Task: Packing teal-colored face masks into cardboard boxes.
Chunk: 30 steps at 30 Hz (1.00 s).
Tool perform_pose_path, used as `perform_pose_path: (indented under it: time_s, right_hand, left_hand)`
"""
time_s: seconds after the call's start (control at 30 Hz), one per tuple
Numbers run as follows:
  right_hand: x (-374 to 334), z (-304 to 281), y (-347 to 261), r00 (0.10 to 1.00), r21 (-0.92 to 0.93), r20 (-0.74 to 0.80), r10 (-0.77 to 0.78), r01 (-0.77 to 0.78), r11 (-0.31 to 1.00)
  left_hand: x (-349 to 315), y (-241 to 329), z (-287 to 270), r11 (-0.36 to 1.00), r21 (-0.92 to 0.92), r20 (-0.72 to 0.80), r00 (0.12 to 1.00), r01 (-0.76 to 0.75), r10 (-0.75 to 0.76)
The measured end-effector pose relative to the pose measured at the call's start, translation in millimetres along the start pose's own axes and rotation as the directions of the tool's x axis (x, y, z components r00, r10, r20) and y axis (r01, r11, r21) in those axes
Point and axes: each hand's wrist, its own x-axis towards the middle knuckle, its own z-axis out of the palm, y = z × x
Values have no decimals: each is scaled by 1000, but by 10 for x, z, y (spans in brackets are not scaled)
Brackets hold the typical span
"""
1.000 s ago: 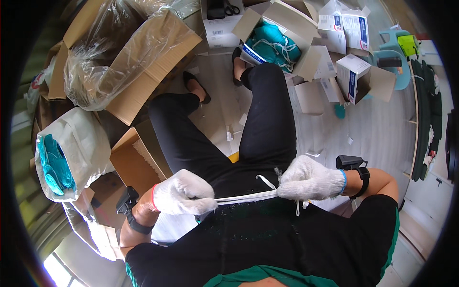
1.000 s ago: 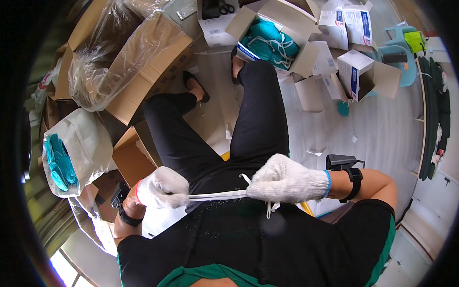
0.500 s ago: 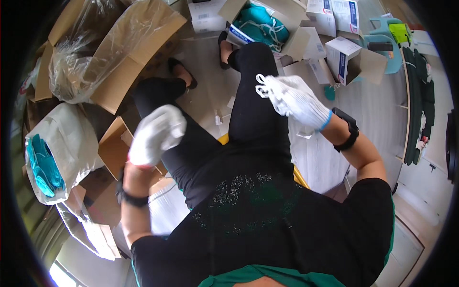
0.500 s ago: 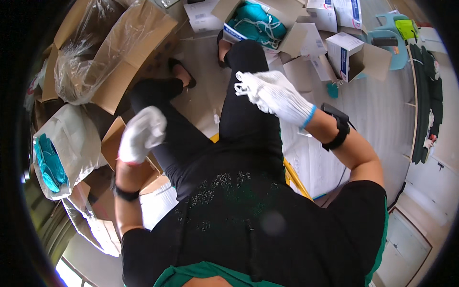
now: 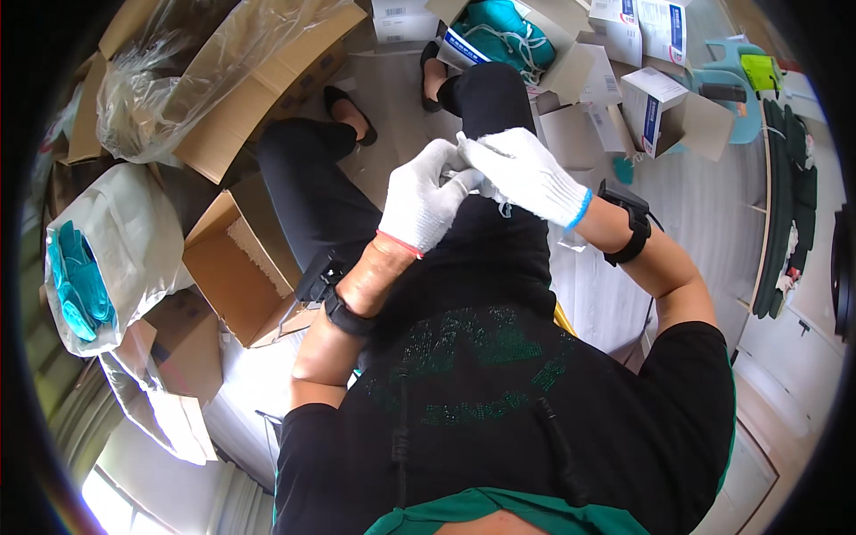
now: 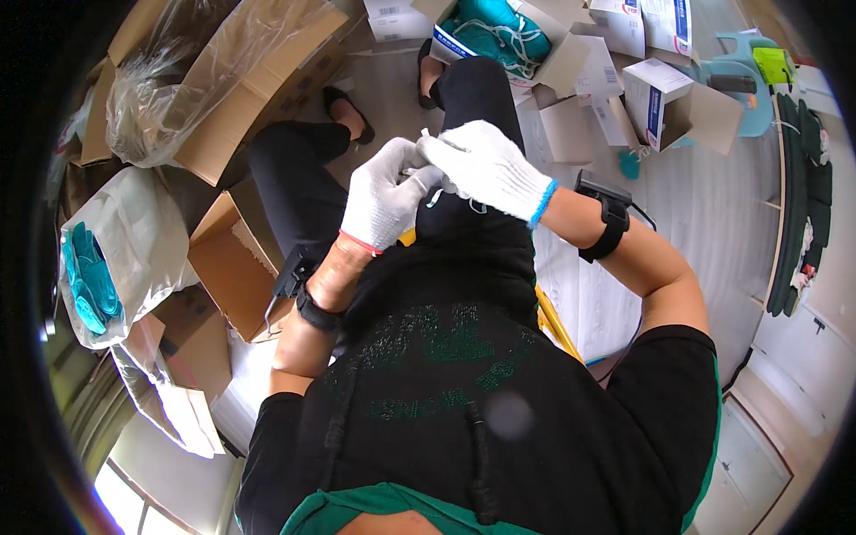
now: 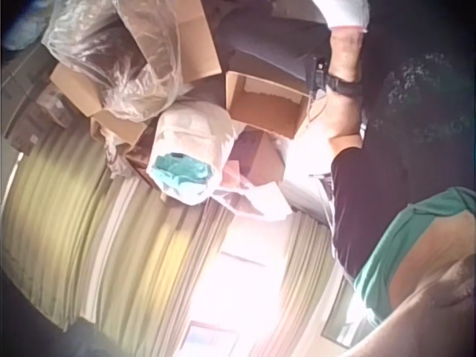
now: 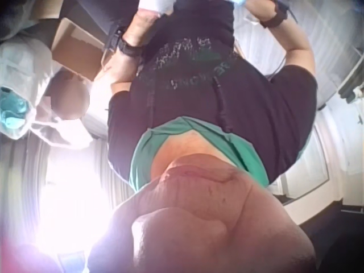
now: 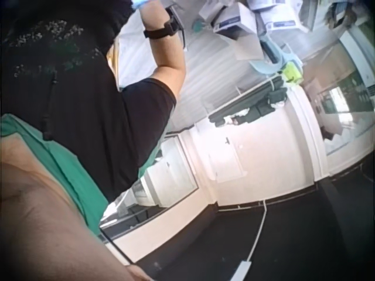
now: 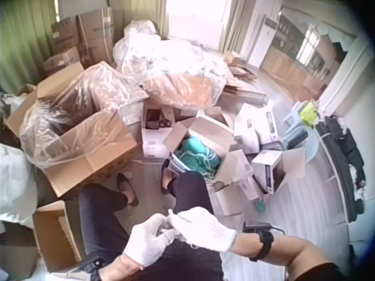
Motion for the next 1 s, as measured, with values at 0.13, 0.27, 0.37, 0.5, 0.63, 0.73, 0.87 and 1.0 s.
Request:
perform_pose_path:
  time_s: [0.13,0.27,0.37,0.5,0.63,0.73,0.87,1.0]
  right_hand:
    - [-64,-41,125,994,540,101,-34,-26,841]
    - [-52,-118,236,978,314,132,-164,116,942]
    - [-38,-119,202,930,-84,-45,-365,361,929]
    - [-12,-89,142,961,-117,-50,-271,264,957]
    - [68,-38,145,973,346,50,-225,195,918]
    - [-117,31,-7,985,809,168,31,-156,567]
    - [-245,287,-113,991,904,-117,58,82,419]
    - [-549,207,-189,957,426,16,-291,256,868]
  left_hand:
    - [1,38,-102,979,-183,46,996,87,-79]
    - [31,-8,-123,981,-172,53,995,89,-81]
    - [56,100,-143,996,-82,85,996,46,-39]
    - [113,90,-229,992,86,181,980,-93,76]
    - [98,95,-348,979,99,257,955,-178,148]
    - [67,91,-182,952,-302,273,951,-57,143]
    - [-57,146,-148,778,-507,530,846,370,-57]
    - [-476,152,-438,872,-473,555,812,128,182]
